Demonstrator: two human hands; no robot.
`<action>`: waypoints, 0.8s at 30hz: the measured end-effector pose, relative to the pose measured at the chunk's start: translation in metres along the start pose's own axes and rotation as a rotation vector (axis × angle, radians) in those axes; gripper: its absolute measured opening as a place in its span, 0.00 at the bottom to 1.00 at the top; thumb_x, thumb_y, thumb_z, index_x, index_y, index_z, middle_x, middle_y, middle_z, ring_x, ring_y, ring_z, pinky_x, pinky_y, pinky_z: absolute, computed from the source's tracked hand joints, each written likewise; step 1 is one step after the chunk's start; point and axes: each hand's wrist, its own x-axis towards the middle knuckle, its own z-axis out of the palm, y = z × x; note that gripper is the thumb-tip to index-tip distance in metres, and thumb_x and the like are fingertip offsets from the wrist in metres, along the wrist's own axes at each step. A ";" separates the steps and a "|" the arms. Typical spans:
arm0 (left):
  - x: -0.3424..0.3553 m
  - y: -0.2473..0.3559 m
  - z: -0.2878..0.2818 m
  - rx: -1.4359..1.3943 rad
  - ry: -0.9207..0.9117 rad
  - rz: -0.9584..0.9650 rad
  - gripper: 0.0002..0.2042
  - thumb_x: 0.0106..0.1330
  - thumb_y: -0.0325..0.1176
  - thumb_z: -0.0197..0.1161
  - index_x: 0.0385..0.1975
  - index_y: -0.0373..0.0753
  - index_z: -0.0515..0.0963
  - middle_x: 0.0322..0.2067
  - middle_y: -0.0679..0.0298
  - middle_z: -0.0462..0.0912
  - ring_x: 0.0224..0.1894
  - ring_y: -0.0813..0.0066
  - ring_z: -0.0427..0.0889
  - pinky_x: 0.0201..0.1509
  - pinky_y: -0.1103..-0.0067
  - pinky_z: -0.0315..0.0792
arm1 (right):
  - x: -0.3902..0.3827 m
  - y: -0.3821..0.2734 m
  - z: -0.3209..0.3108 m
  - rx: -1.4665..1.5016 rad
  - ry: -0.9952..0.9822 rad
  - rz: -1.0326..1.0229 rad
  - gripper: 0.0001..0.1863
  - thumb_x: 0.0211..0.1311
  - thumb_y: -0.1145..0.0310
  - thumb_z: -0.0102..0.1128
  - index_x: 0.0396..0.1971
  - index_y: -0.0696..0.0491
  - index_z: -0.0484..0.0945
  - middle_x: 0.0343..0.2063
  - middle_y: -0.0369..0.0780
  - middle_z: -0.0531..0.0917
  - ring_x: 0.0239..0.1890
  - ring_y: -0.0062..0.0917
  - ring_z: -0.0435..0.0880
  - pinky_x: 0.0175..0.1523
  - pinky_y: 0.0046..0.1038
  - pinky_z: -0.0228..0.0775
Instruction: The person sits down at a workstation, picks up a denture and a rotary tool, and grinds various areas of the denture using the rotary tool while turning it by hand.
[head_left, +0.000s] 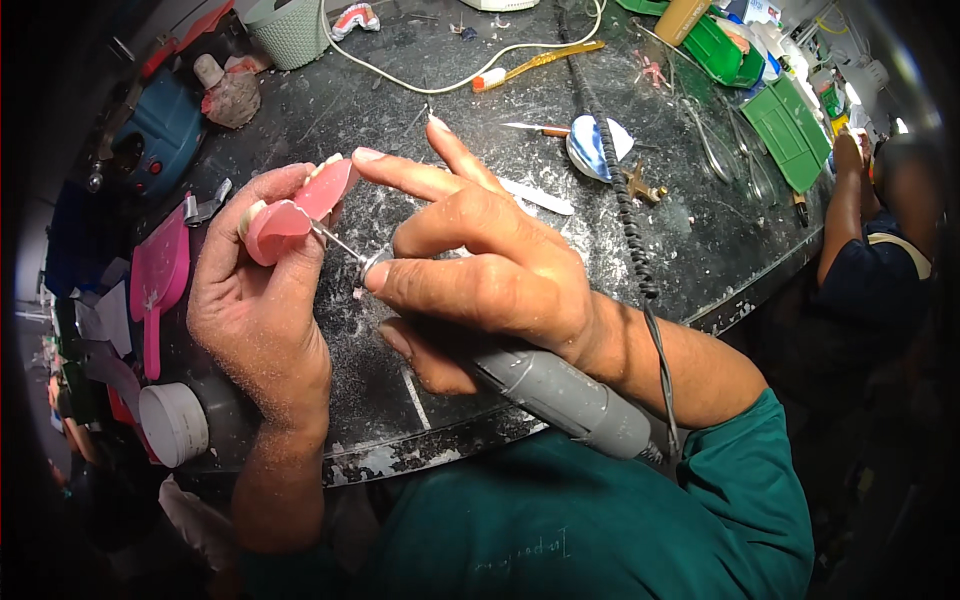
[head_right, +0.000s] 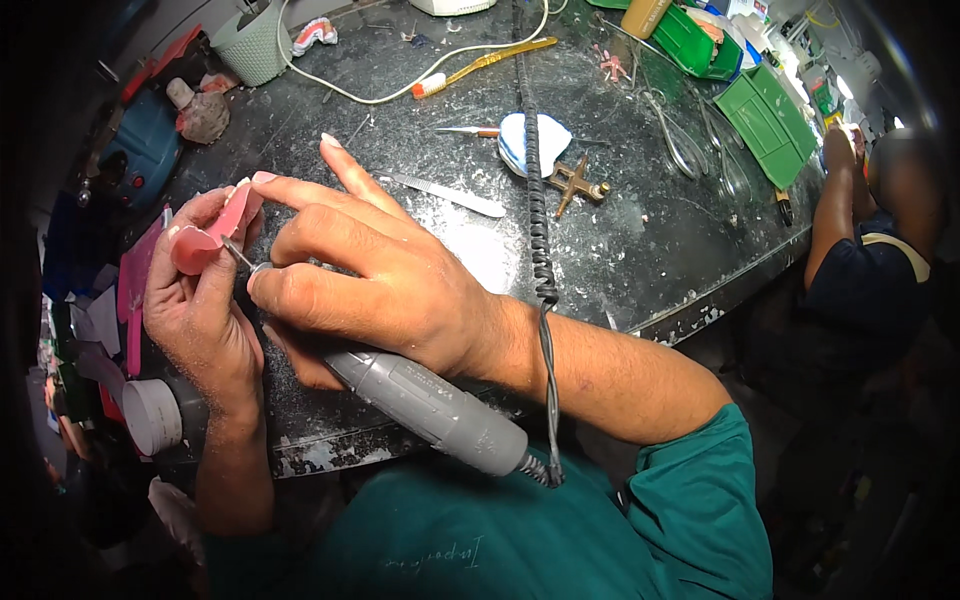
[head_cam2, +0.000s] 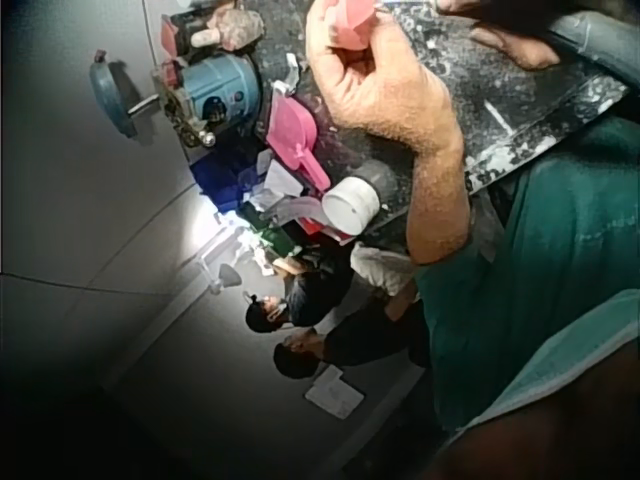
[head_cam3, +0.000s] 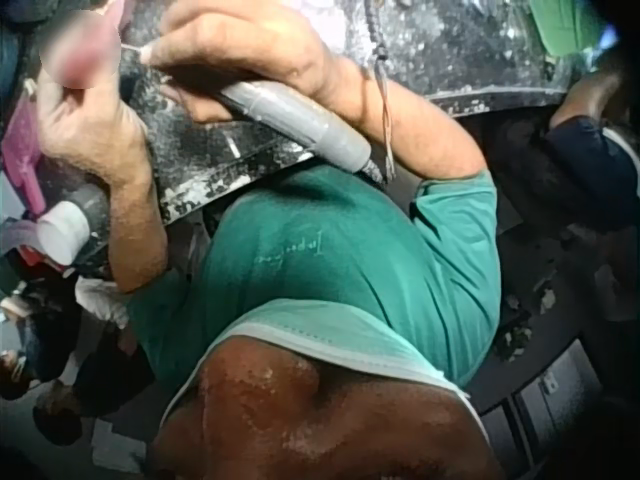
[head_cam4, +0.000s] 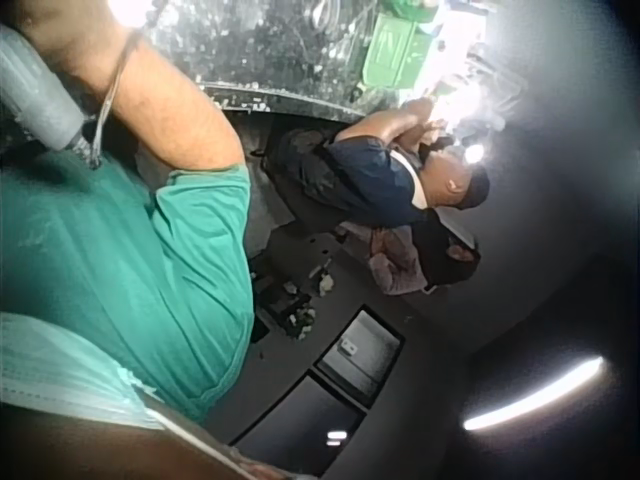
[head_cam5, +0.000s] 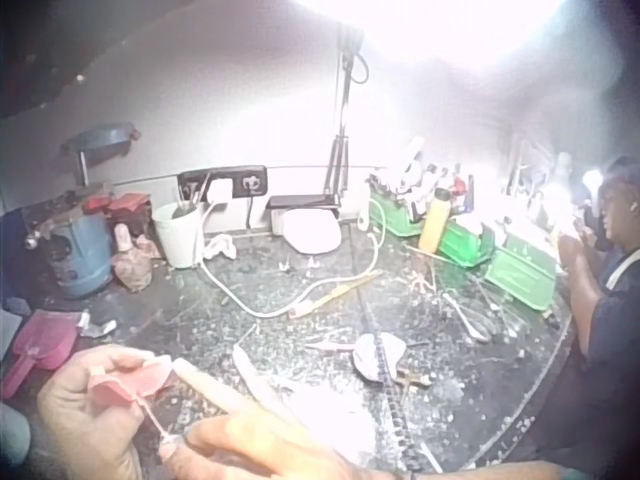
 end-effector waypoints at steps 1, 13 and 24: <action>0.000 0.002 0.001 0.002 0.002 0.002 0.15 0.58 0.12 0.62 0.46 0.25 0.78 0.45 0.55 0.82 0.49 0.72 0.80 0.56 0.78 0.73 | 0.001 -0.001 0.001 0.002 0.000 -0.002 0.21 0.46 0.66 0.71 0.42 0.53 0.80 0.36 0.41 0.75 0.59 0.49 0.76 0.68 0.68 0.48; -0.001 0.005 0.003 0.047 -0.005 0.009 0.15 0.57 0.12 0.61 0.46 0.25 0.77 0.45 0.56 0.82 0.49 0.72 0.80 0.57 0.77 0.73 | 0.001 0.000 0.001 0.009 0.045 0.022 0.22 0.44 0.62 0.73 0.41 0.52 0.80 0.36 0.39 0.75 0.60 0.46 0.77 0.67 0.67 0.47; -0.001 0.000 -0.001 0.057 -0.044 0.049 0.14 0.59 0.12 0.60 0.45 0.27 0.74 0.46 0.50 0.80 0.51 0.66 0.80 0.59 0.73 0.74 | 0.004 -0.003 0.003 0.009 0.061 0.033 0.20 0.45 0.68 0.76 0.40 0.51 0.80 0.35 0.38 0.76 0.59 0.44 0.78 0.67 0.67 0.48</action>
